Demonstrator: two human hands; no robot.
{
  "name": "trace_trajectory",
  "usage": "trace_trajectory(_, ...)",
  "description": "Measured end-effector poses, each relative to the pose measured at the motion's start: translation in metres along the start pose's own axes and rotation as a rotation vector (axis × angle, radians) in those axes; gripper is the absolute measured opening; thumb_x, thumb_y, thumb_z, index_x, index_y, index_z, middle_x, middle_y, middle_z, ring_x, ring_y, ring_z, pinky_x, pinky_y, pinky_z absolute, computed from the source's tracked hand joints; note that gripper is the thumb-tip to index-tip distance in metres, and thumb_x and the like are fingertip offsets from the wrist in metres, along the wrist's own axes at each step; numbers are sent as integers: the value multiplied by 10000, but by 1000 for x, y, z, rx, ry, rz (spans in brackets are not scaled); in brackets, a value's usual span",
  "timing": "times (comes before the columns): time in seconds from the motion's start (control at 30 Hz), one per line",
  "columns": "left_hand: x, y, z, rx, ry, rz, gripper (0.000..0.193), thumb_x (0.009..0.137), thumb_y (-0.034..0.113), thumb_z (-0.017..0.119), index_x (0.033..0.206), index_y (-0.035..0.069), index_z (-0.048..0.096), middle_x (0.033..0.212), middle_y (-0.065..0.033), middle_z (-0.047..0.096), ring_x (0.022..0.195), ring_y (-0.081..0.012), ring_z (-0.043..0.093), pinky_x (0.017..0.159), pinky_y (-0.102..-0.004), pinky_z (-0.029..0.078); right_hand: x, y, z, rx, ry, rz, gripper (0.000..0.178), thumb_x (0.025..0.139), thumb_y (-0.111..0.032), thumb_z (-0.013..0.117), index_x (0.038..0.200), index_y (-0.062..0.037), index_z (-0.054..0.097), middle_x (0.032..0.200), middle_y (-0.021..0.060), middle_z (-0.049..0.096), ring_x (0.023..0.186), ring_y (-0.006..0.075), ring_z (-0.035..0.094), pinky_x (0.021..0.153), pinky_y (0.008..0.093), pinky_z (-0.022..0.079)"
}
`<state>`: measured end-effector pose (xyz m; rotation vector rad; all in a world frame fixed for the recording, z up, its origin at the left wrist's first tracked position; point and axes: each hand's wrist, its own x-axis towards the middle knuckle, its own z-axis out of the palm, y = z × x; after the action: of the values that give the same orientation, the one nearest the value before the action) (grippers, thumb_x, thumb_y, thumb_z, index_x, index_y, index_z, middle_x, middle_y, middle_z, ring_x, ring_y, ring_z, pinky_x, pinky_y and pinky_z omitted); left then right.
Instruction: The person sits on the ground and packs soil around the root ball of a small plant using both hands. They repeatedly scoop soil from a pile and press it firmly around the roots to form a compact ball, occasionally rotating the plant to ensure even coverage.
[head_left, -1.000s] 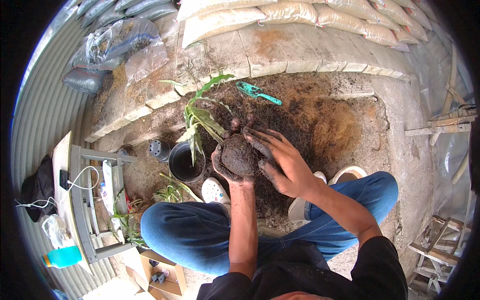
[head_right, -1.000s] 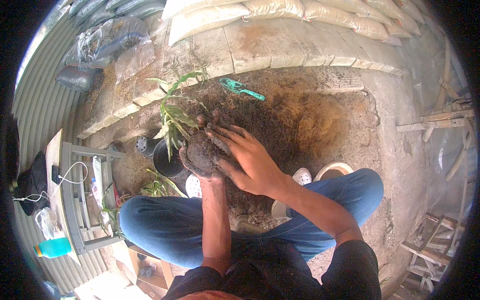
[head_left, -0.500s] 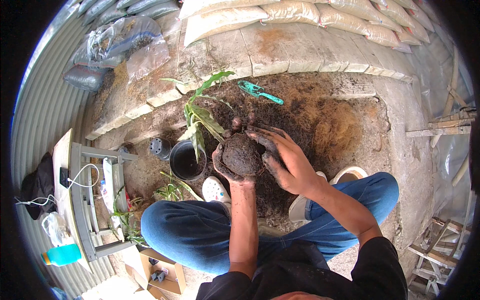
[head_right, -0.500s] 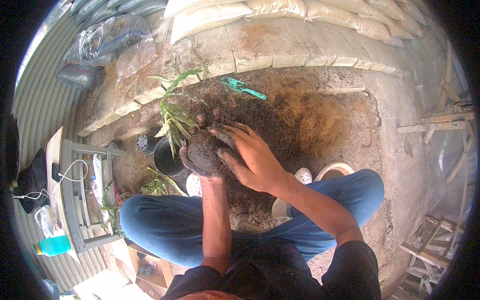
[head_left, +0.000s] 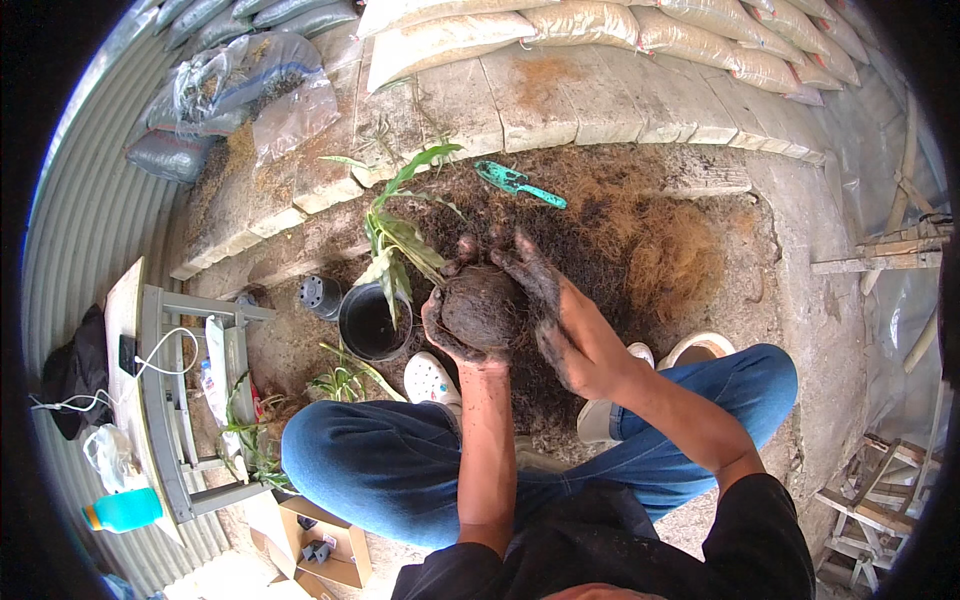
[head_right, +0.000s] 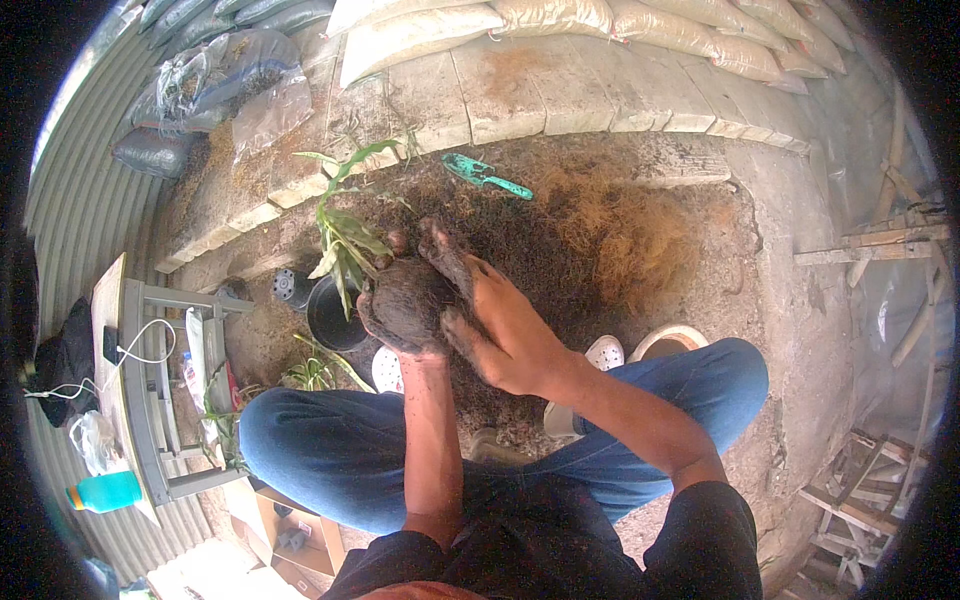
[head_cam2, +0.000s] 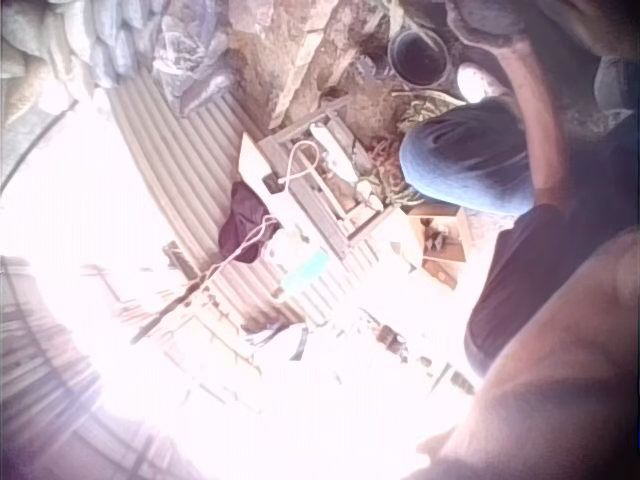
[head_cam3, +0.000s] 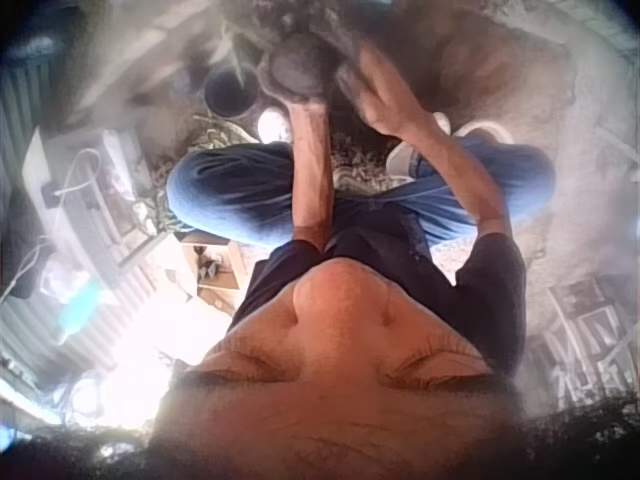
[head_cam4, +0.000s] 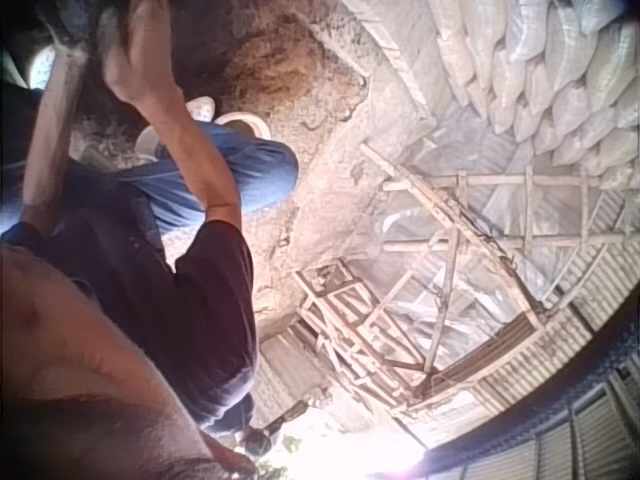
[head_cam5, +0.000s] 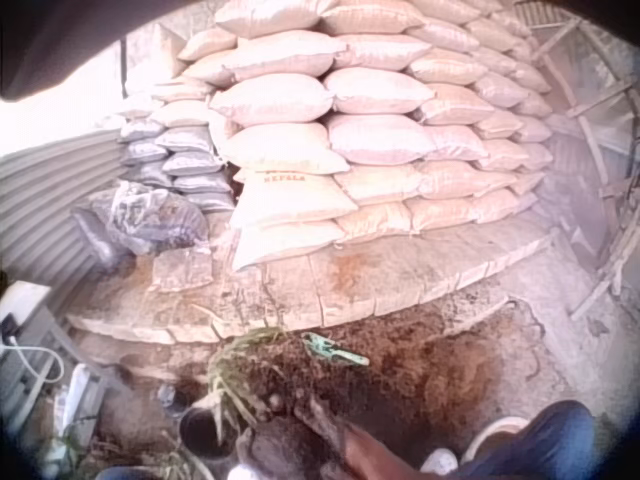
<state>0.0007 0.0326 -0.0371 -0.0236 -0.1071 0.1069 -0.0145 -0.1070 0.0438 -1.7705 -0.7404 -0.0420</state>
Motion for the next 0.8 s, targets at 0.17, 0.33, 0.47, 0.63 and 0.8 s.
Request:
trace_trajectory(0.17, 1, 4, -7, -12, -18, -29, 484, 844, 370, 551, 1211, 55, 564, 1348, -132, 483, 1234, -350, 450, 1024, -503, 399, 1, -3, 5, 28, -52, -50, 795, 938, -462, 399, 1430, 116, 164, 1492, 326, 143, 1401, 435, 155, 1153, 451, 114)
trace_trajectory(0.33, 1, 2, 4, -92, 5, -80, 557, 839, 383, 556, 1289, 57, 510, 1367, -134, 463, 1261, -375, 419, 1049, -522, 364, -4, 0, 6, -137, -136, -65, 839, 937, -490, 386, 1425, 136, 115, 1485, 338, 125, 1388, 481, 131, 1149, 488, 109)
trace_trajectory(0.47, 1, 3, 14, -104, -59, -114, 587, 834, 391, 560, 1315, 61, 487, 1387, -178, 431, 1287, -382, 389, 1066, -534, 336, -4, 3, 8, -257, -216, -94, 853, 934, -481, 393, 1434, 126, 64, 1484, 349, 89, 1383, 496, 116, 1148, 516, 98)
trace_trajectory(0.63, 5, 0, 6, -53, -189, -20, 594, 830, 387, 567, 1312, 50, 482, 1405, -210, 400, 1320, -384, 340, 1075, -532, 324, -5, 6, 14, -251, -195, -36, 848, 940, -456, 402, 1450, 90, 2, 1497, 339, 38, 1398, 484, 66, 1151, 529, 69)
trace_trajectory(0.8, 3, 2, 17, 5, -120, -120, 566, 829, 372, 576, 1290, 50, 508, 1380, -119, 451, 1358, -367, 288, 1089, -531, 307, -6, 11, 16, -248, -177, -12, 832, 951, -462, 383, 1461, 63, -12, 1510, 320, 10, 1412, 464, 14, 1151, 535, 53)
